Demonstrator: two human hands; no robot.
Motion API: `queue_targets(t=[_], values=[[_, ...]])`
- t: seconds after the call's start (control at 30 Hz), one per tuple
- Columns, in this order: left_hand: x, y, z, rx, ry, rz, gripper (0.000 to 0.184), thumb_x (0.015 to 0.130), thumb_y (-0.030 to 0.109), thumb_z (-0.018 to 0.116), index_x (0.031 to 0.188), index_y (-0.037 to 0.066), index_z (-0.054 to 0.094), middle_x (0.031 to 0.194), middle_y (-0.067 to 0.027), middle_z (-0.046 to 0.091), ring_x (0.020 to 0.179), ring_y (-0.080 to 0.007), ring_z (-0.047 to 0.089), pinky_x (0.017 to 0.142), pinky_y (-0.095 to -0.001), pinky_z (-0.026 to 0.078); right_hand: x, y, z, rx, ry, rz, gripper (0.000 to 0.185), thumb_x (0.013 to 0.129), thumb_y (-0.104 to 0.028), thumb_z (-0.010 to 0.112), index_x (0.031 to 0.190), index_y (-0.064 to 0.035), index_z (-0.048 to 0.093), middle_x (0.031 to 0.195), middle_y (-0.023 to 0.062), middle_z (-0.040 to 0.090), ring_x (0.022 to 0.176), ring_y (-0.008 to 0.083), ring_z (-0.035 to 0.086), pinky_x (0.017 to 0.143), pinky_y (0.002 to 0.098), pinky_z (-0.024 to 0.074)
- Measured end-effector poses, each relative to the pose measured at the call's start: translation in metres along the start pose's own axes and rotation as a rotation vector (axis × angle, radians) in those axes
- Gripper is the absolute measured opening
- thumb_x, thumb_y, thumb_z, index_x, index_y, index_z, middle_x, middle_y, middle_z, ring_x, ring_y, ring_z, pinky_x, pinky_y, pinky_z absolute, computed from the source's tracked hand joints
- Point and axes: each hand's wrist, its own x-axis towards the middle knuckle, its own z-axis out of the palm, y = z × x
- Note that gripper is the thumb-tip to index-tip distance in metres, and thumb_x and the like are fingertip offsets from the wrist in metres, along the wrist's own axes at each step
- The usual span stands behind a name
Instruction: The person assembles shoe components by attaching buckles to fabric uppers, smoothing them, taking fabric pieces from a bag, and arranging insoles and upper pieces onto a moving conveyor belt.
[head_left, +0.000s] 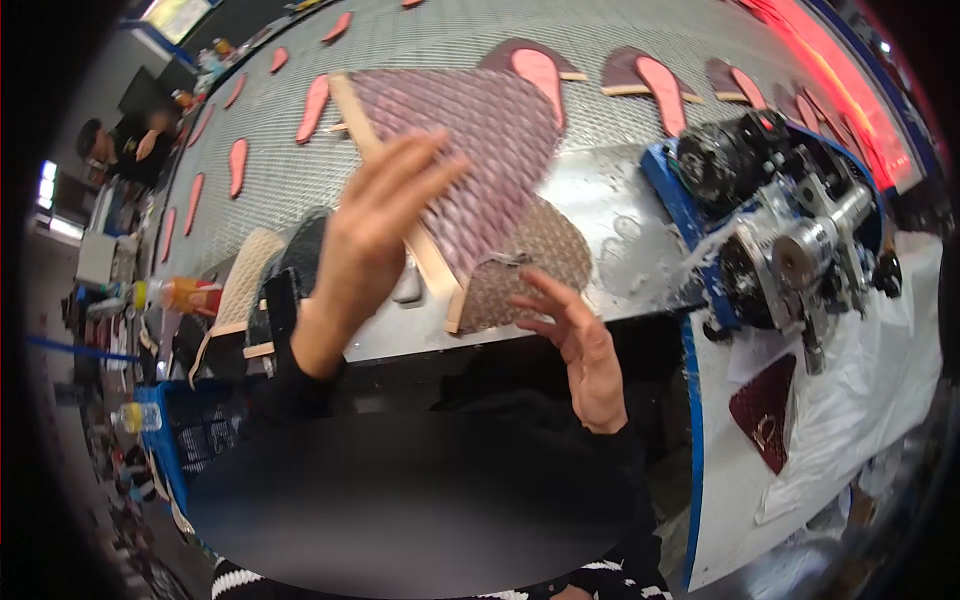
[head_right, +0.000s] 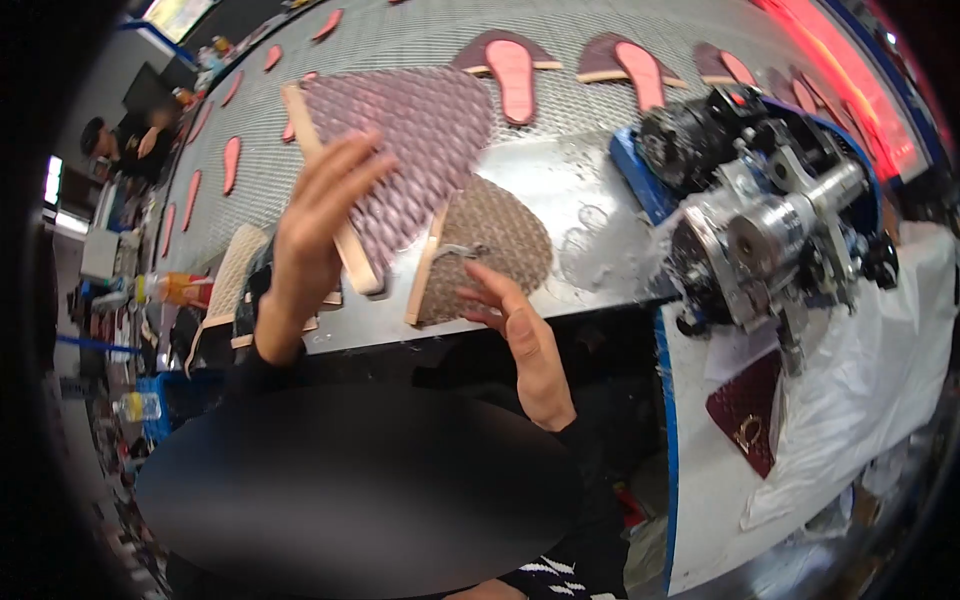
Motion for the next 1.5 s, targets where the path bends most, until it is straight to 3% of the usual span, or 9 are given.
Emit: queue_targets(t=[0.27, 0.3, 0.43, 0.57, 0.73, 0.83, 1.1, 1.33, 1.5], values=[[-0.008, -0.247, -0.114, 0.430, 0.314, -0.039, 0.053, 0.083, -0.014, 0.048, 0.127, 0.011, 0.060, 0.128, -0.0144, 0.061, 0.122, -0.0297, 0.055, 0.104, -0.0399, 0.042, -0.005, 0.024, 0.019, -0.145, -0.047, 0.056, 0.044, 0.099, -0.035, 0.049, 0.118, 0.0027, 0.060, 0.109, 0.0111, 0.064, 0.102, 0.0195, 0.060, 0.090, 0.0297, 0.0443], [-0.016, -0.276, -0.126, 0.520, 0.329, -0.105, 0.052, 0.083, -0.013, 0.048, 0.127, 0.010, 0.060, 0.127, -0.0153, 0.061, 0.121, -0.0308, 0.056, 0.102, -0.0397, 0.043, -0.002, 0.024, 0.023, -0.234, 0.015, 0.028, 0.029, 0.094, -0.022, 0.058, 0.111, 0.0007, 0.063, 0.105, 0.0120, 0.065, 0.102, 0.0229, 0.060, 0.088, 0.0324, 0.0456], [-0.066, -0.386, -0.128, 0.462, 0.344, -0.292, 0.047, 0.086, -0.010, 0.043, 0.126, 0.007, 0.059, 0.122, -0.0174, 0.063, 0.119, -0.0352, 0.055, 0.101, -0.0377, 0.041, 0.014, 0.027, 0.040, -0.872, 0.169, -0.242, 0.026, 0.077, -0.001, 0.066, 0.103, -0.0009, 0.064, 0.107, 0.0147, 0.062, 0.107, 0.0340, 0.056, 0.092, 0.0401, 0.0447], [-0.136, -0.483, -0.047, 0.275, 0.061, -0.308, 0.052, 0.084, -0.007, 0.045, 0.133, 0.007, 0.054, 0.132, -0.0200, 0.056, 0.129, -0.0355, 0.047, 0.107, -0.0416, 0.036, 0.027, 0.043, 0.042, -1.189, 0.252, -0.313, 0.036, 0.078, -0.006, 0.067, 0.113, -0.0009, 0.060, 0.125, 0.0179, 0.053, 0.122, 0.0372, 0.046, 0.102, 0.0464, 0.0368], [-0.177, -0.477, 0.038, 0.223, -0.458, -0.696, 0.081, 0.072, 0.016, 0.068, 0.146, 0.006, 0.036, 0.135, -0.0253, 0.051, 0.131, -0.0378, 0.043, 0.109, -0.0433, 0.035, 0.039, 0.069, 0.036, -1.484, 0.341, -0.298, 0.048, 0.083, -0.023, 0.063, 0.127, -0.0034, 0.054, 0.134, 0.0189, 0.050, 0.129, 0.0353, 0.043, 0.108, 0.0495, 0.0312], [-0.161, -0.501, 0.049, 0.190, -0.425, -0.710, 0.087, 0.069, 0.024, 0.070, 0.146, 0.003, 0.035, 0.138, -0.0279, 0.047, 0.132, -0.0393, 0.042, 0.110, -0.0410, 0.034, 0.042, 0.088, 0.033, -1.683, 0.361, -0.353, 0.052, 0.091, -0.040, 0.049, 0.129, -0.0054, 0.055, 0.137, 0.0187, 0.050, 0.129, 0.0333, 0.046, 0.110, 0.0487, 0.0300], [-0.059, -0.459, 0.080, -0.224, -0.478, -0.874, 0.105, 0.079, 0.055, 0.065, 0.149, -0.005, 0.017, 0.146, -0.0306, 0.037, 0.136, -0.0399, 0.037, 0.111, -0.0375, 0.032, 0.048, 0.095, 0.035, -1.698, 0.378, -0.366, 0.053, 0.091, -0.041, 0.042, 0.122, -0.0004, 0.058, 0.130, 0.0212, 0.055, 0.124, 0.0350, 0.050, 0.107, 0.0491, 0.0335], [-0.049, -0.506, 0.162, 0.306, -0.573, -0.910, 0.104, 0.077, 0.045, 0.068, 0.145, -0.013, 0.016, 0.122, -0.0361, 0.056, 0.115, -0.0454, 0.057, 0.099, -0.0429, 0.044, 0.053, 0.100, 0.033, -1.691, 0.415, -0.400, 0.053, 0.089, -0.041, 0.043, 0.120, -0.0009, 0.061, 0.131, 0.0227, 0.053, 0.121, 0.0364, 0.052, 0.102, 0.0496, 0.0396], [-0.026, -0.477, 0.159, 0.163, -0.436, -0.934, 0.087, 0.067, 0.028, 0.073, 0.128, -0.020, 0.034, 0.104, -0.0386, 0.061, 0.098, -0.0453, 0.064, 0.081, -0.0415, 0.052, 0.054, 0.096, 0.036, -1.706, 0.408, -0.383, 0.054, 0.086, -0.039, 0.045, 0.121, -0.0004, 0.060, 0.133, 0.0241, 0.049, 0.118, 0.0382, 0.053, 0.100, 0.0500, 0.0410]])
